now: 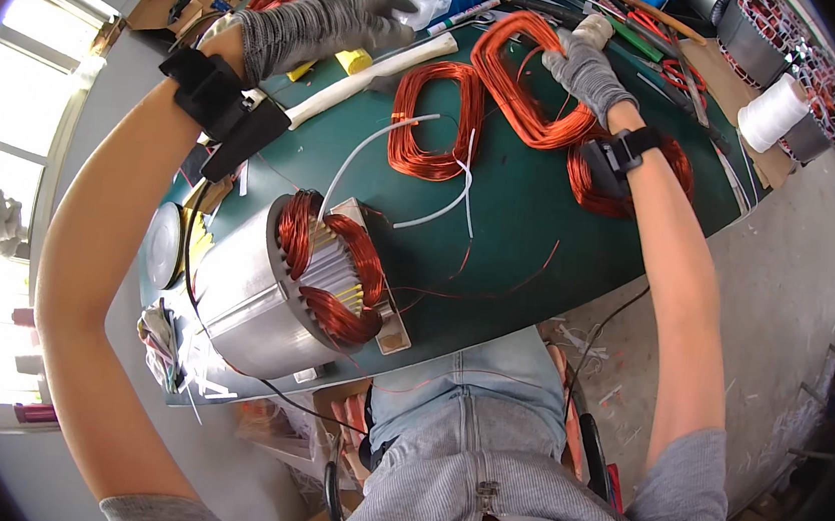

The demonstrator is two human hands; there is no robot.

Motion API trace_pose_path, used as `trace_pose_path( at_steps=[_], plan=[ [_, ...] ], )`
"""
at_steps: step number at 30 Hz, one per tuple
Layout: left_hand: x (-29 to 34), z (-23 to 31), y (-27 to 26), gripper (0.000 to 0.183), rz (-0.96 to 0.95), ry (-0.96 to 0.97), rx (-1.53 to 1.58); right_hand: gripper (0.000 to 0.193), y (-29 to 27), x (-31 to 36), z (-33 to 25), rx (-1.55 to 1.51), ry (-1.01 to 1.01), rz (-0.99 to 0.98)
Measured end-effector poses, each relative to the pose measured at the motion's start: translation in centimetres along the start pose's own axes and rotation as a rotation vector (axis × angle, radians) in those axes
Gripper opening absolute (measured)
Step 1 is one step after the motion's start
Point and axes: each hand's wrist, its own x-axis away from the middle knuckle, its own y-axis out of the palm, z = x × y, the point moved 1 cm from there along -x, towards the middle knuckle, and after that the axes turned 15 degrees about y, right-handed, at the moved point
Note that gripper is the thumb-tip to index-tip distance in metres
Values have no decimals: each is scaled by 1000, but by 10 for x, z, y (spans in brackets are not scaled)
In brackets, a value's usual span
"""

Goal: The person inserts yellow strips into the motor stator, hammers a wooden block against the copper coils with a mallet, and threads white tubes over the wire ends. They then arrange several copper wire coils on the table and begin feeding a new coil into the stator slots.

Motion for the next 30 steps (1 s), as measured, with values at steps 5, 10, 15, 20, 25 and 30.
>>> trace_pose_path(
  at_steps=[5, 10, 15, 20, 25, 30],
  plan=[
    [-37, 53, 8, 52, 211, -89, -701, 34, -117, 30, -96, 177, -389, -28],
    [51, -48, -62, 46, 356, -45, -14, 39, -134, 13, -178, 39, -684, 128],
    [29, 46, -16, 49, 528, -191, 272, 39, -11, -86, -60, 325, -954, 470],
    [99, 53, -6, 44, 857, -511, 221, 45, 33, 7, -122, 187, -200, -313],
    [112, 36, 2, 33, 795, -556, 239, 40, 38, -5, -105, 295, -88, -424],
    [116, 4, 3, 33, 822, -469, 380, 30, -4, -33, -62, -246, -213, -358]
  ],
)
